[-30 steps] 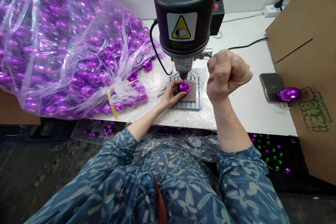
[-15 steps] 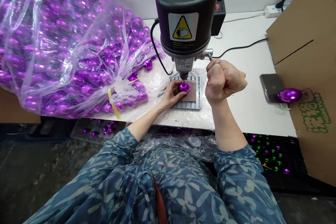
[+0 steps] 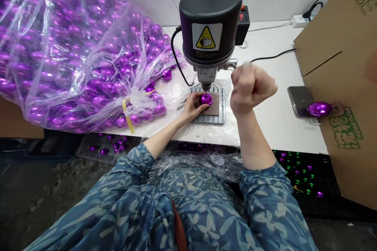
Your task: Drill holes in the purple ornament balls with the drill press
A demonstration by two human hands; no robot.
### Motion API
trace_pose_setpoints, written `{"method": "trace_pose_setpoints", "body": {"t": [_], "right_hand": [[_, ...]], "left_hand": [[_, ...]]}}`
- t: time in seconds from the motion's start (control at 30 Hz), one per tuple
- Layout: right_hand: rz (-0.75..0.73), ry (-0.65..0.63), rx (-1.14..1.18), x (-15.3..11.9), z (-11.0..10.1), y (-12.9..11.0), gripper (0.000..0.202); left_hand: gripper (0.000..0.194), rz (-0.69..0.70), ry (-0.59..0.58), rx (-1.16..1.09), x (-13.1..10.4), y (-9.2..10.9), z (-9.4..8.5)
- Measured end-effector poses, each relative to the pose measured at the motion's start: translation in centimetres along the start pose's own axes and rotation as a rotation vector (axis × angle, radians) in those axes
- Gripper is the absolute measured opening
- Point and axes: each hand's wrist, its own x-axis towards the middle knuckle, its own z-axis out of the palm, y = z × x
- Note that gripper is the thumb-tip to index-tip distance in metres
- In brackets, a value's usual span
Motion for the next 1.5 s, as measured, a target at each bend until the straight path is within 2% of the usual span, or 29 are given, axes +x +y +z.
{"method": "trace_pose_setpoints", "body": {"t": [0.1,0.2,0.3,0.4,0.47,0.53,0.6,0.7,0.77,0.8,0.87,0.93,0.97,1.03,1.1,1.13,1.2,1.27,1.33,1.5], "right_hand": [[0.107,-0.03,-0.024,4.0,1.6,-0.5,0.078],[0.356,-0.181,-0.06,7.5,2.5,0.2,0.084],[0.432,-0.184,-0.025,8.9,2.7,0.9,0.082],[0.475,-0.18,0.016,8.9,2.8,0.9,0.078],[0.474,-0.184,0.038,8.8,2.9,0.5,0.077],[0.452,-0.178,0.051,8.6,2.9,0.2,0.077],[0.437,-0.167,0.063,8.6,3.0,0.1,0.074],[0.412,-0.145,0.067,8.5,3.1,0.0,0.067],[0.395,-0.127,0.063,8.4,3.2,-0.1,0.063],[0.391,-0.122,0.061,8.3,3.2,-0.1,0.063],[0.39,-0.126,0.061,8.3,3.2,-0.2,0.064],[0.386,-0.137,0.06,8.3,3.2,-0.3,0.067],[0.381,-0.139,0.06,8.2,3.3,-0.3,0.068],[0.372,-0.136,0.063,8.2,3.3,-0.4,0.07],[0.367,-0.128,0.072,8.2,3.4,-0.5,0.072],[0.367,-0.125,0.077,8.2,3.4,-0.5,0.072],[0.369,-0.125,0.083,8.2,3.3,-0.7,0.074],[0.377,-0.131,0.08,8.2,3.3,-0.9,0.076],[0.384,-0.14,0.078,8.2,3.2,-0.9,0.08],[0.373,-0.111,0.091,8.2,3.5,-0.4,0.086]], "left_hand": [[0.05,0.007,0.021,-0.013,0.0,-0.1,0.3],[0.051,-0.023,0.048,-0.042,0.0,0.1,0.5],[0.051,-0.026,0.124,-0.032,-0.4,0.6,0.3],[0.048,0.109,0.172,0.048,-2.5,1.7,-0.5],[0.044,0.301,0.093,0.101,-5.2,2.4,-1.3],[0.044,0.515,-0.058,0.181,-9.0,3.0,-2.3],[0.044,0.678,-0.214,0.359,-13.1,3.3,-3.2],[0.037,0.719,-0.438,0.63,-18.1,3.2,-4.5],[0.036,0.68,-0.506,0.644,-19.3,2.9,-5.2],[0.036,0.656,-0.486,0.607,-19.1,2.7,-5.6],[0.03,0.594,-0.367,0.527,-16.7,2.4,-6.6],[0.024,0.464,-0.224,0.55,-12.1,2.3,-7.9],[0.028,0.361,-0.166,0.602,-9.1,2.5,-8.6],[0.032,-0.044,-0.046,0.816,-2.6,2.9,-10.2],[0.045,-0.365,-0.02,0.999,3.4,3.5,-11.4],[0.052,-0.482,-0.037,1.051,5.8,3.6,-11.8],[0.062,-0.609,-0.062,1.096,9.4,3.6,-12.3],[0.062,-0.629,-0.071,1.079,11.2,2.9,-12.5],[0.058,-0.612,-0.047,1.017,11.8,1.7,-12.7],[0.034,-0.532,0.213,0.616,11.6,-0.7,-13.6]]}}
